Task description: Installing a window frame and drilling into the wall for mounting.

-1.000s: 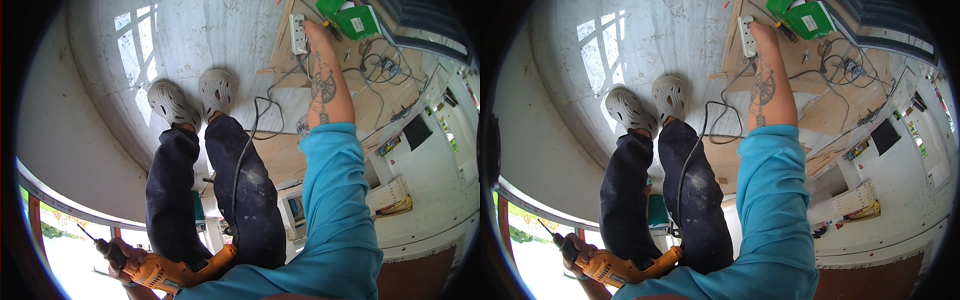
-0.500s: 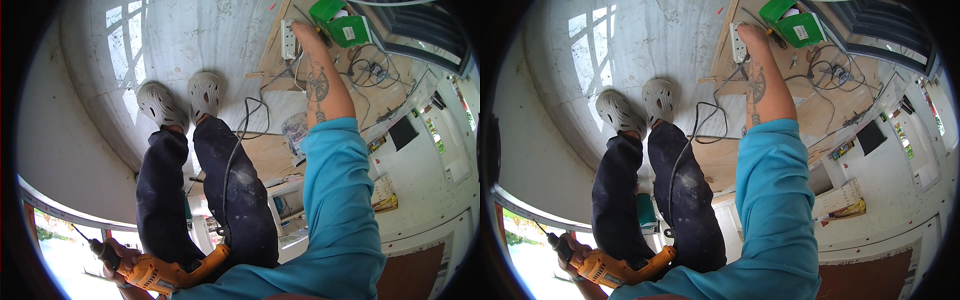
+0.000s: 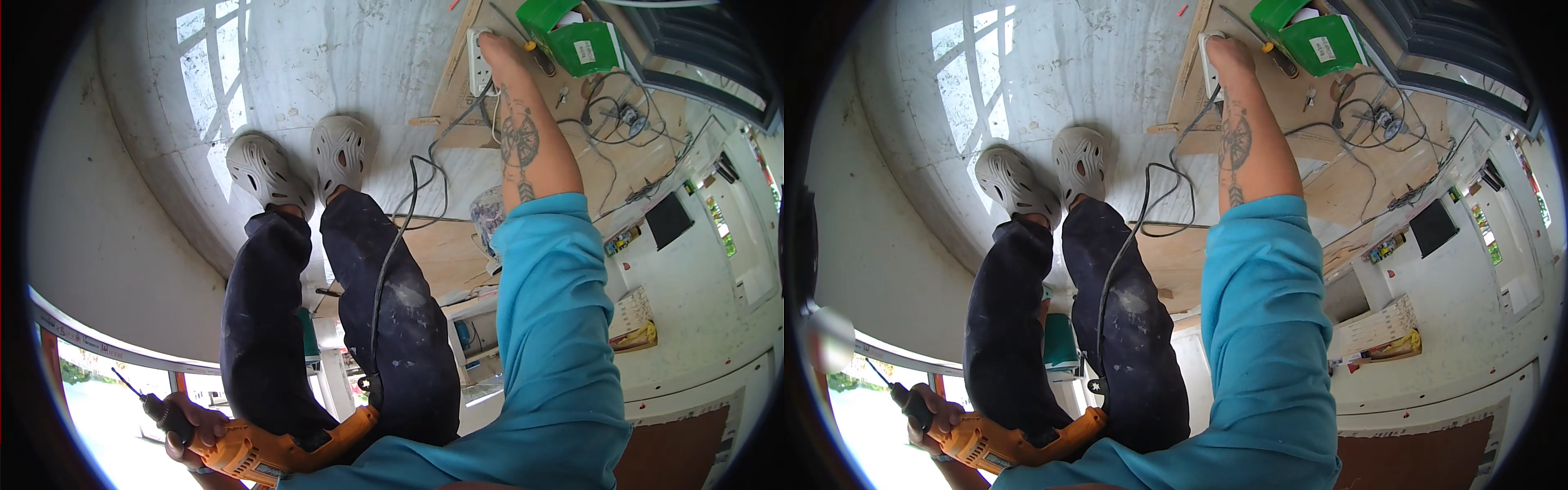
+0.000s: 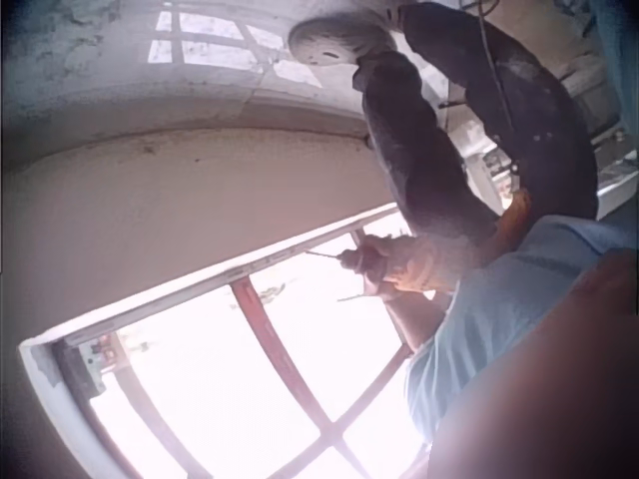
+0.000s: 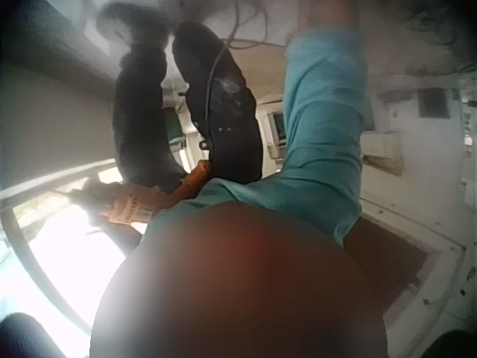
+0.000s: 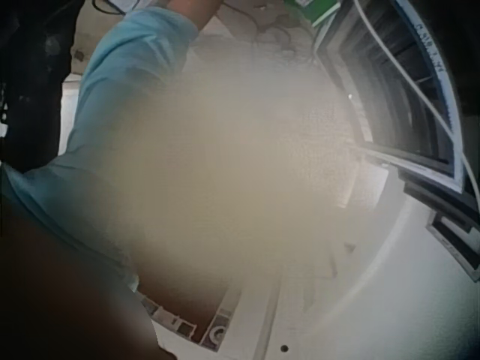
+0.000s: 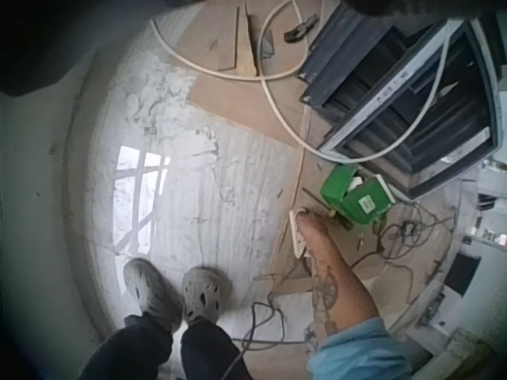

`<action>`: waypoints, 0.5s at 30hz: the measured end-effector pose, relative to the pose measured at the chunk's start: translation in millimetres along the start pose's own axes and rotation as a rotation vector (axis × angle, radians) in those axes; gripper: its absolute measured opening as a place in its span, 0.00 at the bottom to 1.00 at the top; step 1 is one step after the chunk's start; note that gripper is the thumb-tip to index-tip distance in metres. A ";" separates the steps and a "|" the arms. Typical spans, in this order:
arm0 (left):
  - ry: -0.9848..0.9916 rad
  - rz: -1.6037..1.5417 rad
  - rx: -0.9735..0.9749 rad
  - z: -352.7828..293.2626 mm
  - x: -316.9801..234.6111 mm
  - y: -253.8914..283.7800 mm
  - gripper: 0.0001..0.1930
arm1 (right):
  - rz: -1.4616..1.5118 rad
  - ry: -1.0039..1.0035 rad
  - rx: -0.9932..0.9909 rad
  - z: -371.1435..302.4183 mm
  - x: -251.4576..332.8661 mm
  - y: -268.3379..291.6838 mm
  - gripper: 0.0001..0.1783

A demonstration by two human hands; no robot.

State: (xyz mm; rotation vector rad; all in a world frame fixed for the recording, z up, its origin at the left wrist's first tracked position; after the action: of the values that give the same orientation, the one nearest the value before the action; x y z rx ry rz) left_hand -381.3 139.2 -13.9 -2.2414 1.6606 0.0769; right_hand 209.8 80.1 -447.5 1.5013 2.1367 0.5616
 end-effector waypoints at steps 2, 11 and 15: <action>-0.022 -0.008 -0.004 -2.5 6.4 -1.9 0.23 | -0.034 0.020 -0.056 -2.4 -6.1 14.8 0.33; -0.209 0.269 -0.012 -91.6 -19.8 -26.9 0.18 | 0.054 0.743 0.132 -354.3 46.1 72.2 0.22; -0.280 0.162 -0.123 -143.6 -39.9 -64.1 0.15 | -0.117 1.173 0.737 -653.9 19.8 50.2 0.45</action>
State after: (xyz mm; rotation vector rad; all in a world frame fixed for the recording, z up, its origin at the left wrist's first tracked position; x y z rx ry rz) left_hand -356.9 147.8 146.2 -2.0618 1.7164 0.5218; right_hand -141.4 73.5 106.7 1.5248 3.6159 0.7722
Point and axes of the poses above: each hand's wrist, its own z-axis towards the middle knuckle, its own y-axis out of the back of the hand, x = y × z, the point moved 7 cm from there along z, towards the middle knuckle, and after that the axes turned 6 degrees about -y, right-handed, at the moved point
